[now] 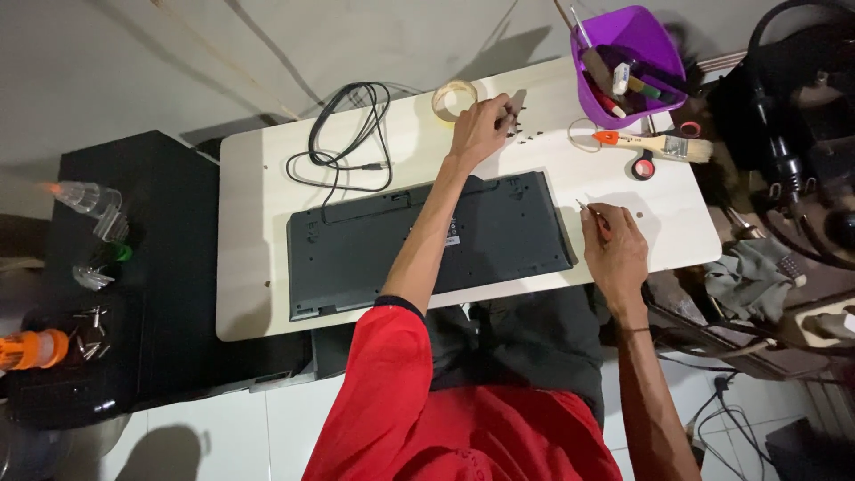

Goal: Disassembling and reassembling a computer keyboard using a screwdriver on a workbench.

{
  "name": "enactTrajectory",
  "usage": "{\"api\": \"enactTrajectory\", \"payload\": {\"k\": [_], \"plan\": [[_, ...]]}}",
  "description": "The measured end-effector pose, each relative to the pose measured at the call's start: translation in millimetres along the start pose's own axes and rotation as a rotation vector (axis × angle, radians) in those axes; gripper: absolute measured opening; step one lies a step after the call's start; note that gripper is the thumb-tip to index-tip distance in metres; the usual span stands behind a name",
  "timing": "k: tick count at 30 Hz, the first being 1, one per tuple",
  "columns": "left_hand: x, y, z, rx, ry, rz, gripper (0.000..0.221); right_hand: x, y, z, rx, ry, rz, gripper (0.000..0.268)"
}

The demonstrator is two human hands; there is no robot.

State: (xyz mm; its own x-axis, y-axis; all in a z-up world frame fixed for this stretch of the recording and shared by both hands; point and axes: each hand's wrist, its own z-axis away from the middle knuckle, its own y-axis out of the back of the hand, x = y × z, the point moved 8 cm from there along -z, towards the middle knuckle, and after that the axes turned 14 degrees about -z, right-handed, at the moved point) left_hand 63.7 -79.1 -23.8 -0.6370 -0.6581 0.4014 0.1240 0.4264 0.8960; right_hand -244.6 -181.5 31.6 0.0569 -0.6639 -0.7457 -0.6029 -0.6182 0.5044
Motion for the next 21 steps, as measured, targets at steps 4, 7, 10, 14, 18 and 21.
{"api": "enactTrajectory", "payload": {"k": [4, 7, 10, 14, 18, 21], "plan": [[-1.3, 5.0, 3.9, 0.043, -0.007, 0.019, 0.011, -2.6, 1.8, 0.6, 0.02, -0.007, 0.012, 0.016], [-4.6, 20.9, 16.8, 0.035, 0.113, 0.218, 0.018, -4.4, 2.4, 1.3, 0.021, 0.021, 0.02, 0.016], [-15.2, 19.9, 26.8, 0.006, 0.233, 0.609, 0.027, 0.5, 1.2, 1.8, 0.027, 0.035, 0.002, 0.015], [0.1, 47.9, 62.4, 0.129, 0.163, 0.818, 0.025, 3.2, -0.1, 3.5, 0.027, 0.04, 0.028, 0.015], [46.4, 89.9, 131.3, 0.199, 0.033, 0.793, 0.023, -3.8, 1.5, 3.7, 0.038, 0.045, 0.007, 0.014], [60.8, 77.8, 163.1, 0.198, -0.007, 0.653, 0.015, -3.0, 0.8, 2.1, 0.015, 0.018, 0.008, 0.017]]}}
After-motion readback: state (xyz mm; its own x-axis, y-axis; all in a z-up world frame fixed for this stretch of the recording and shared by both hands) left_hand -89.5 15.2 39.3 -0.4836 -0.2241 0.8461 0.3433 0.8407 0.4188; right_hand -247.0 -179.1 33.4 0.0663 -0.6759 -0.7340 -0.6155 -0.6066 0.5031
